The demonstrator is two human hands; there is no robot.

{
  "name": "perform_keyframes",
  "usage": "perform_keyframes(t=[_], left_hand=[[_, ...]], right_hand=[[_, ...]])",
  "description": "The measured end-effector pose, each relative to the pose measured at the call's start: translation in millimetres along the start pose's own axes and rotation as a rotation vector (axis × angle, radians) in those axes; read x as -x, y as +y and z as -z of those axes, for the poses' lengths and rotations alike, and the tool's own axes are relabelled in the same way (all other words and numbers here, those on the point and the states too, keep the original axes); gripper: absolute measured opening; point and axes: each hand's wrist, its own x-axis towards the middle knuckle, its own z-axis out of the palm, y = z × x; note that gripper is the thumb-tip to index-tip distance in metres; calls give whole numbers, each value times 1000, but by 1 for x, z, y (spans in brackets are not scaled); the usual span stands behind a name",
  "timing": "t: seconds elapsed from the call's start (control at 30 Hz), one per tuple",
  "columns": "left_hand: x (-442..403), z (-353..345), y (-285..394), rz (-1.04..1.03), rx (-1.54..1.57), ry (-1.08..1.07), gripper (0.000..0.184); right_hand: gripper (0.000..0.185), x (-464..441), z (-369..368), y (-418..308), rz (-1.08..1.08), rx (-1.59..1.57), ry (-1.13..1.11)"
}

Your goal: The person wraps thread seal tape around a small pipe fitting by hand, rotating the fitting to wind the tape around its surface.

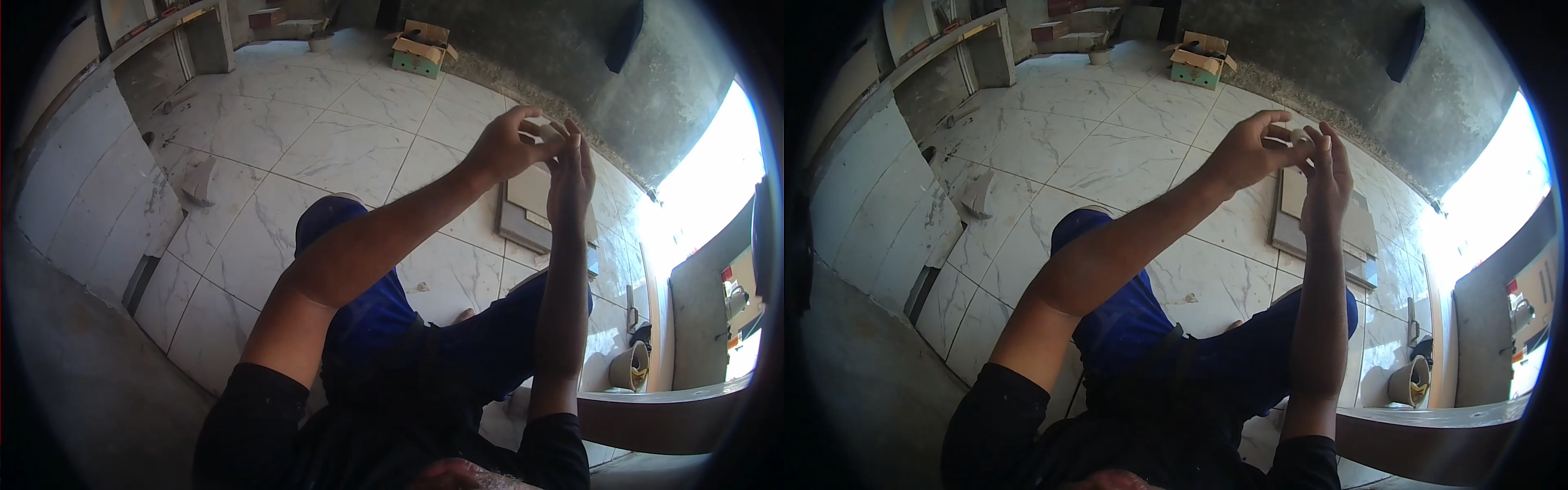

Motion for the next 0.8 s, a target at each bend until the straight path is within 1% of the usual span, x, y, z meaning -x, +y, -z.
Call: perform_keyframes(t=[0.03,0.13,0.23,0.33,0.43,0.53,0.63,0.8], left_hand=[[0,2,5,32,33,-3,76],[-1,5,6,-37,7,46,78],[-2,6,4,-35,3,28,78],[-4,6,2,-31,56,57,76],[-5,6,2,-46,45,71,74],[-1,6,4,-26,63,16,72],[-1,2,0,-49,33,21,71],[1,1,1,-2,-36,-13,69]], right_hand=[[47,-1,1,3,-2,1,-16],[48,1,-1,1,-10,56,-30],[50,2,-2,-1,-7,79,-26],[51,3,-3,-3,-24,99,-23],[52,5,-6,-5,-31,113,-14],[52,5,-5,-6,-10,128,-1],[52,3,0,-2,15,142,15],[50,2,0,-1,42,110,15]])
